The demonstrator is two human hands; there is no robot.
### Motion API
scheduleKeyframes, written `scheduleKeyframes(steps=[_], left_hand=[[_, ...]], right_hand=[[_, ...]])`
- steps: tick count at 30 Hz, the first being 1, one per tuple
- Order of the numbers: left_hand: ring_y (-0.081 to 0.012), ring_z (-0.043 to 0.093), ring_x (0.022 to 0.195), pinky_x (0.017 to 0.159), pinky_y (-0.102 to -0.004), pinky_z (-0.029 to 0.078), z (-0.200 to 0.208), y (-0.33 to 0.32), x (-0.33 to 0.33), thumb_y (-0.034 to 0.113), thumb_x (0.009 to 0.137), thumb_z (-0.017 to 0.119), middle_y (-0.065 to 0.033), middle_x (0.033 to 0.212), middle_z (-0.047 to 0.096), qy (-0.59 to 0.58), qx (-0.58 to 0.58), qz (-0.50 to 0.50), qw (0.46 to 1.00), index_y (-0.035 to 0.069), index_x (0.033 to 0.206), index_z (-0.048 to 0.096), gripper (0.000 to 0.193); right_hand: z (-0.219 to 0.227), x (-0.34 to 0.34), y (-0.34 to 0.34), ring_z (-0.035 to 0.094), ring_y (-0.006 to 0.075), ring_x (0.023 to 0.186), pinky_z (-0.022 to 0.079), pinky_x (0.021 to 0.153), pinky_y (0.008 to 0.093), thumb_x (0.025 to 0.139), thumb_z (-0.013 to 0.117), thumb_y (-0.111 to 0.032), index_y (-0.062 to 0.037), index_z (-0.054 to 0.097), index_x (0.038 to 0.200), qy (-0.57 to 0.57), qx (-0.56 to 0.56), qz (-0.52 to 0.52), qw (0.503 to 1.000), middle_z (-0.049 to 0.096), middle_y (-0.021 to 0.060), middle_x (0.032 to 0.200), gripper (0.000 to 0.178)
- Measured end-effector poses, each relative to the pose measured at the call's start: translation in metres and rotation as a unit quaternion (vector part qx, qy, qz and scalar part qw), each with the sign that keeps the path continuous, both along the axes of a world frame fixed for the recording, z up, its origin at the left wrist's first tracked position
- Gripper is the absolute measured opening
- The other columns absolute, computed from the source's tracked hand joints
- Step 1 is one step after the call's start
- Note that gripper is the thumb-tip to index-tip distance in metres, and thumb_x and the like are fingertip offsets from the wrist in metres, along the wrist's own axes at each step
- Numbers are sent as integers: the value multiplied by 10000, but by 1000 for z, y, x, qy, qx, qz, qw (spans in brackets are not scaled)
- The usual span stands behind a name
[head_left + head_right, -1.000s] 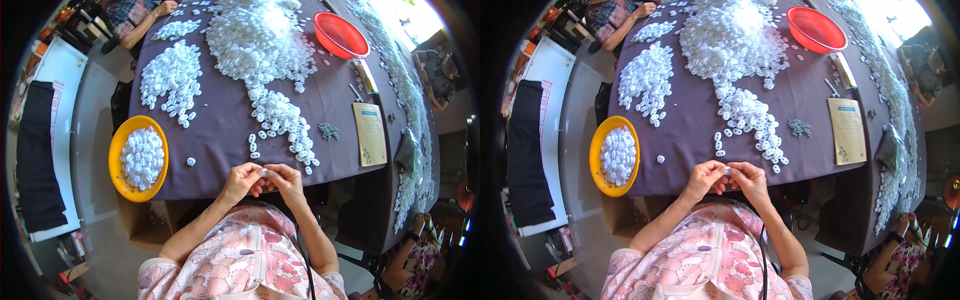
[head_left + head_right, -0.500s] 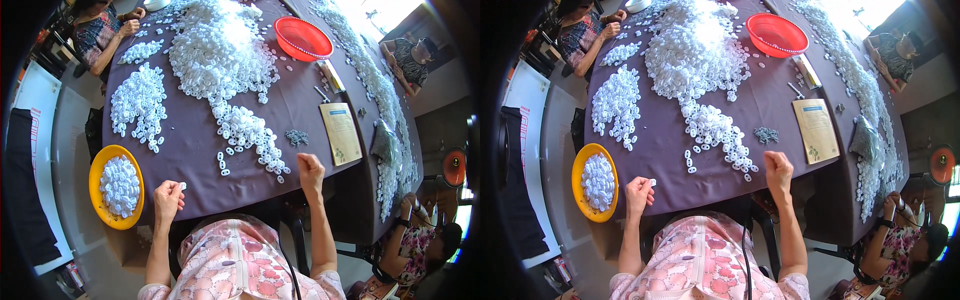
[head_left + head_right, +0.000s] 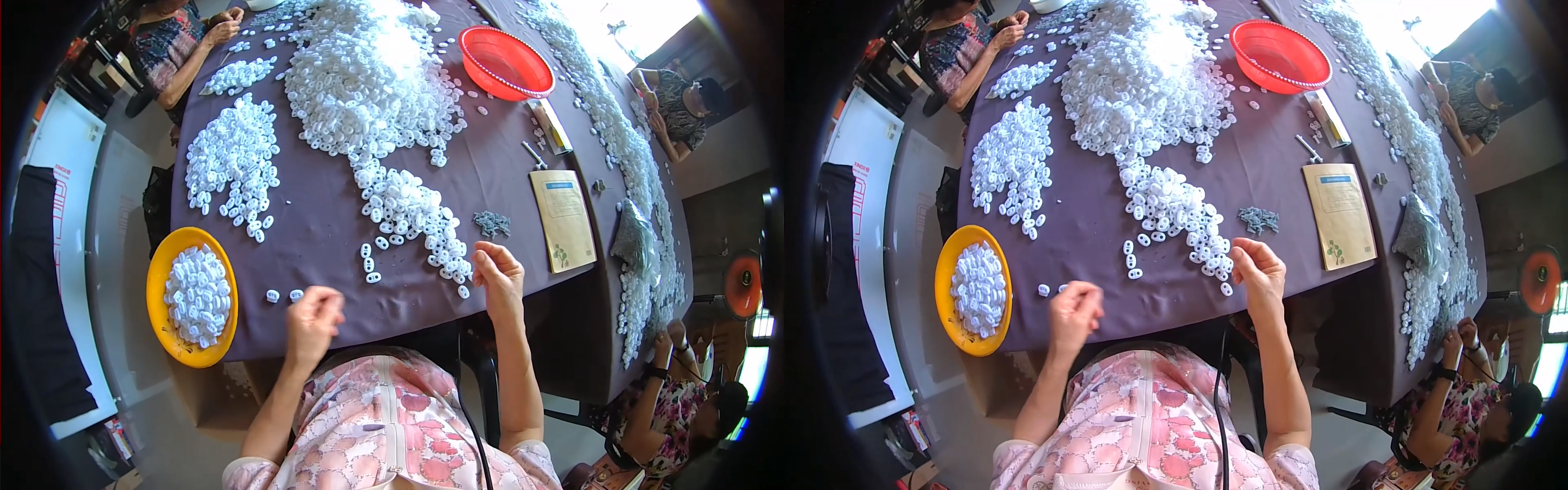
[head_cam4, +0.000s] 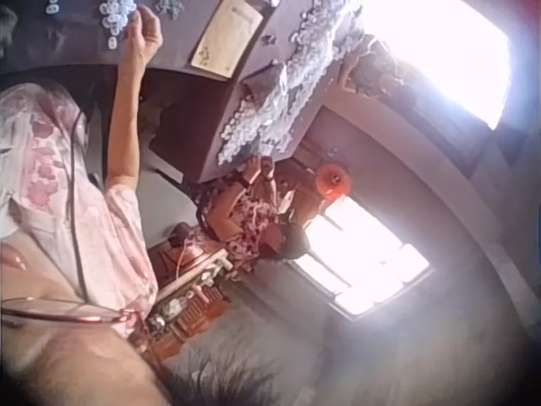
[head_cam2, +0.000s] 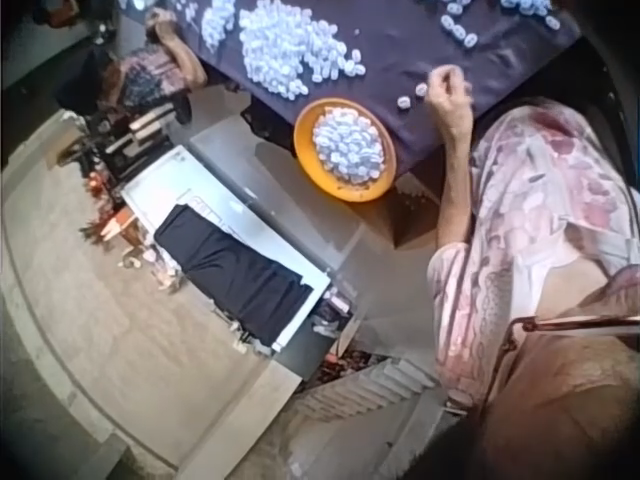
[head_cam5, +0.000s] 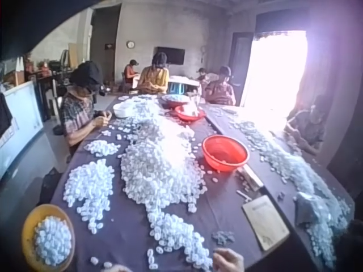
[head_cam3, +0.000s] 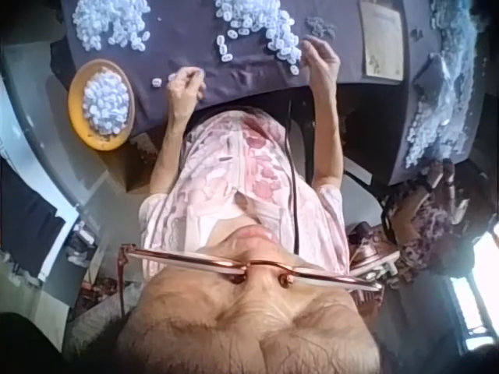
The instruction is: The person assembles plastic cord locks by hand, picking up the small plastic parts and fitting the components together.
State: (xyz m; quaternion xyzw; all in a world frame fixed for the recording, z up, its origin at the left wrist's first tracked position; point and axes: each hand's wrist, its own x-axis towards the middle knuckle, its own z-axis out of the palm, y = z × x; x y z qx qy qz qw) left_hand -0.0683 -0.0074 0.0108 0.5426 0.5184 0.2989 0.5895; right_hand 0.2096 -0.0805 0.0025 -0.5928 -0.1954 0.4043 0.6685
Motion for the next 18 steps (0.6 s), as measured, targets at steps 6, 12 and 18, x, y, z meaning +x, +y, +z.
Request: scheduleKeyframes(steps=[6,12,18], left_hand=[[-37,487,504,410,-175,366,23,-20,74,373,926,547,4,666,561,-222,-141,-188,946,41,1017,576,346],[-34,416,496,426,-192,339,-17,-41,68,342,932,547,35,649,481,-223,-182,-202,936,67,877,534,281],[-21,373,457,383,-173,273,-11,-57,48,319,924,562,44,622,422,-305,-253,-247,885,105,938,436,250]], right_hand=[[7,-63,-7,551,53,721,463,638,202,857,613,-27,15,589,1084,-90,19,112,989,605,24,897,233],[0,-101,-26,531,54,700,439,576,184,868,507,-39,-18,550,1166,-240,-37,212,947,567,4,852,302],[2,-116,-45,528,57,784,447,702,201,904,491,-138,-7,542,1181,-106,-45,211,971,584,14,882,311]])
